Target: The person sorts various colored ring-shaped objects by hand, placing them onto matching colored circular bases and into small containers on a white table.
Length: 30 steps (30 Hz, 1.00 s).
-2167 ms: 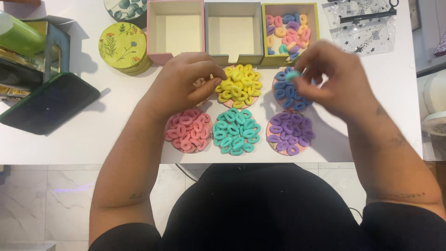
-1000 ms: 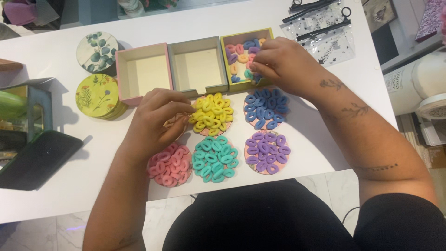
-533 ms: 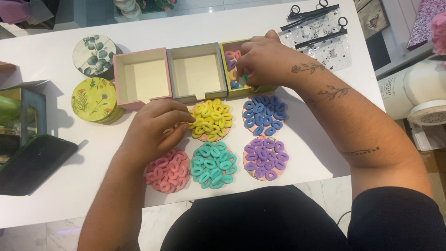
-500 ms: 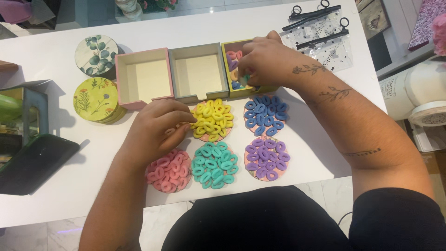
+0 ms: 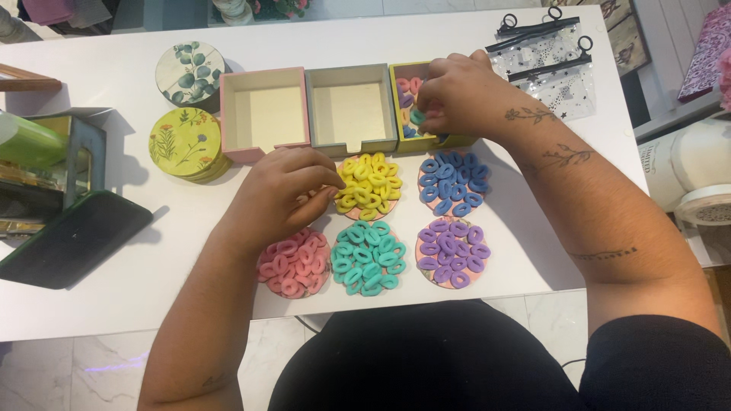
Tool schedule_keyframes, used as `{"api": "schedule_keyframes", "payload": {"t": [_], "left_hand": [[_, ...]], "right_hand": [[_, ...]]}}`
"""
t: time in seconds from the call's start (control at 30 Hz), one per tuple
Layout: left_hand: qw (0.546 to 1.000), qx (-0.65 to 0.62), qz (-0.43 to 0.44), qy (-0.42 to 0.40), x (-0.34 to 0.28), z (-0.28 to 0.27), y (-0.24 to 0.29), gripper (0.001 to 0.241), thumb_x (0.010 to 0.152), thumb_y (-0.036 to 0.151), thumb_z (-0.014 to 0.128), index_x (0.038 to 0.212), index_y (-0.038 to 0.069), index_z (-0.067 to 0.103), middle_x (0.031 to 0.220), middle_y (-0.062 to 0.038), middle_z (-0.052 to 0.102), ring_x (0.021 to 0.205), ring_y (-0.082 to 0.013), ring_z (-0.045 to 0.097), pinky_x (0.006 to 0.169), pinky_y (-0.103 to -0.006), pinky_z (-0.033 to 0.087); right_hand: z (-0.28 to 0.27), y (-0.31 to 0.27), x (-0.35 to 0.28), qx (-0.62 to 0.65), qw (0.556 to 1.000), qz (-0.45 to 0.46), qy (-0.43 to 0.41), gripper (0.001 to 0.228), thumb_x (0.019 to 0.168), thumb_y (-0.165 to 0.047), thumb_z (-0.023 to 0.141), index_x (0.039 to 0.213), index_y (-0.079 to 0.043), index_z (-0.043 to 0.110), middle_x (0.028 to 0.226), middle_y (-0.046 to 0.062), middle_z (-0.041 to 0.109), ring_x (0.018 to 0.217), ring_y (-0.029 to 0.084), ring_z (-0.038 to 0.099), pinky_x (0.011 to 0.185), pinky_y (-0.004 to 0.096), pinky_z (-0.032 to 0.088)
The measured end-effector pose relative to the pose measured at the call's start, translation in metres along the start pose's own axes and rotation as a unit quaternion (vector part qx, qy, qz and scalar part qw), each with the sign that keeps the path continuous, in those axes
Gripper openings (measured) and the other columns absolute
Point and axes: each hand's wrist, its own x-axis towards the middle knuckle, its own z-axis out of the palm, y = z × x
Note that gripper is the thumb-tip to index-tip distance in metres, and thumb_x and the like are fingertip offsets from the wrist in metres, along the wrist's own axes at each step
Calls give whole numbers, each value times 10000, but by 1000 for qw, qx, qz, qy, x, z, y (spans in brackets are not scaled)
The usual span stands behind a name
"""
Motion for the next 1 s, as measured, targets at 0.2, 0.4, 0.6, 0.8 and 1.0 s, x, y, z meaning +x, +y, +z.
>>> {"api": "schedule_keyframes", "payload": {"t": [0.2, 0.4, 0.6, 0.8, 1.0], "left_hand": [[999, -19, 33, 5, 2, -2, -1, 121, 1007, 159, 629, 973, 84, 718, 994, -105, 701, 904, -295, 689, 744, -442, 508], [1000, 6, 26, 1, -2, 0, -3, 124, 1011, 159, 648, 989, 78, 738, 1004, -88, 709, 929, -268, 687, 796, -440, 527], [1000, 9, 28, 11, -1, -1, -2, 91, 1012, 91, 653, 988, 40, 724, 986, -109, 696, 901, -283, 671, 779, -451, 514], [1000, 16, 8, 2, -3, 3, -8, 97, 1006, 99, 683, 1020, 26, 744, 1007, -123, 707, 910, -294, 673, 772, -452, 520], [1000, 7, 10, 9, -3, 3, -11, 89, 1017, 90, 669, 1012, 23, 728, 992, -114, 691, 892, -300, 669, 722, -442, 502]], "right_hand": [[35, 15, 8, -20, 989, -62, 136, 199, 771, -410, 765, 952, -338, 805, 910, -9, 628, 892, 300, 629, 723, 524, 405], [15, 11, -21, 54, 955, -114, 267, 69, 885, -174, 841, 949, -153, 825, 949, 55, 670, 813, 278, 609, 724, 444, 469], [-45, -75, -89, 318, 923, -133, 169, 100, 926, -92, 829, 940, -57, 737, 904, 71, 653, 857, 195, 594, 790, 317, 532], [-14, -124, -99, 224, 901, -337, 156, 94, 989, -203, 730, 989, -114, 699, 1015, 76, 649, 906, 257, 611, 806, 421, 418], [-13, -131, -96, 202, 883, -385, 175, 92, 1050, -178, 609, 1003, -142, 679, 994, 39, 632, 823, 246, 590, 728, 404, 401]]}}
